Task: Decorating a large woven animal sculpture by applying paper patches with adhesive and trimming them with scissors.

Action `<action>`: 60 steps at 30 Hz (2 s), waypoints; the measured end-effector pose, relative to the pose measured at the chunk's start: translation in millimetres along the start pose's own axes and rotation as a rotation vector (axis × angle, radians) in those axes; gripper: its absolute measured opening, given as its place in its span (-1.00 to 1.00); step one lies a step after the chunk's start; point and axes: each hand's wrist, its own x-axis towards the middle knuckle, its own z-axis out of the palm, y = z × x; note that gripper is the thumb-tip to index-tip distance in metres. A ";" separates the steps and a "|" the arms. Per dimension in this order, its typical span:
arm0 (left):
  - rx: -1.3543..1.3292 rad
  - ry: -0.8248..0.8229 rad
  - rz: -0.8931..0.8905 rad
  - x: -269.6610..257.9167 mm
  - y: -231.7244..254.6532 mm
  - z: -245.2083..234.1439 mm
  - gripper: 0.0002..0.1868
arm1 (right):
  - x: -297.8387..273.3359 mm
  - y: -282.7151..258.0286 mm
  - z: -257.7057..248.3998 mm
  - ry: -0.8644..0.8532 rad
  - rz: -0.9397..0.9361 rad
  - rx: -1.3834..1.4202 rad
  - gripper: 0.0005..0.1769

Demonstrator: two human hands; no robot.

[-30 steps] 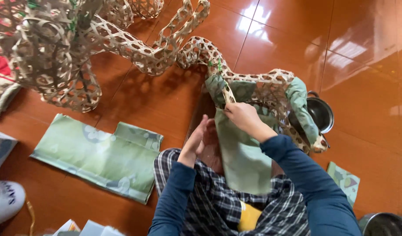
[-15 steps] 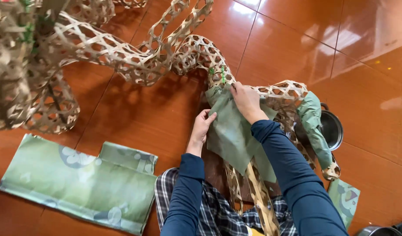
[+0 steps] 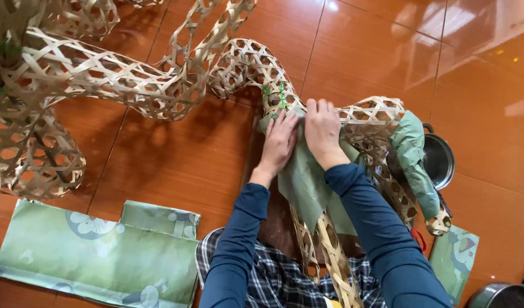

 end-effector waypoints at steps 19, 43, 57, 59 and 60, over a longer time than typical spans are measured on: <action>0.152 -0.093 0.205 25.0 -20.0 8.0 -0.47 | -98.1 -22.6 -45.2 -0.637 0.501 1.009 -0.06; -0.351 -0.304 -0.713 -23.3 75.4 -34.1 -0.12 | -137.3 -0.6 -40.1 -0.502 0.380 1.191 -0.50; -0.884 -0.015 -0.892 -26.5 68.9 -23.2 -0.12 | -196.1 -11.3 -60.0 -0.611 1.227 2.452 -0.17; -0.889 -0.005 -0.893 -27.0 66.2 -21.3 -0.11 | -157.5 -9.7 -67.4 -0.369 1.417 2.584 -0.49; -0.886 -0.003 -0.889 -28.7 66.1 -21.4 -0.11 | -158.0 -9.3 -49.9 -0.370 1.412 2.589 -0.49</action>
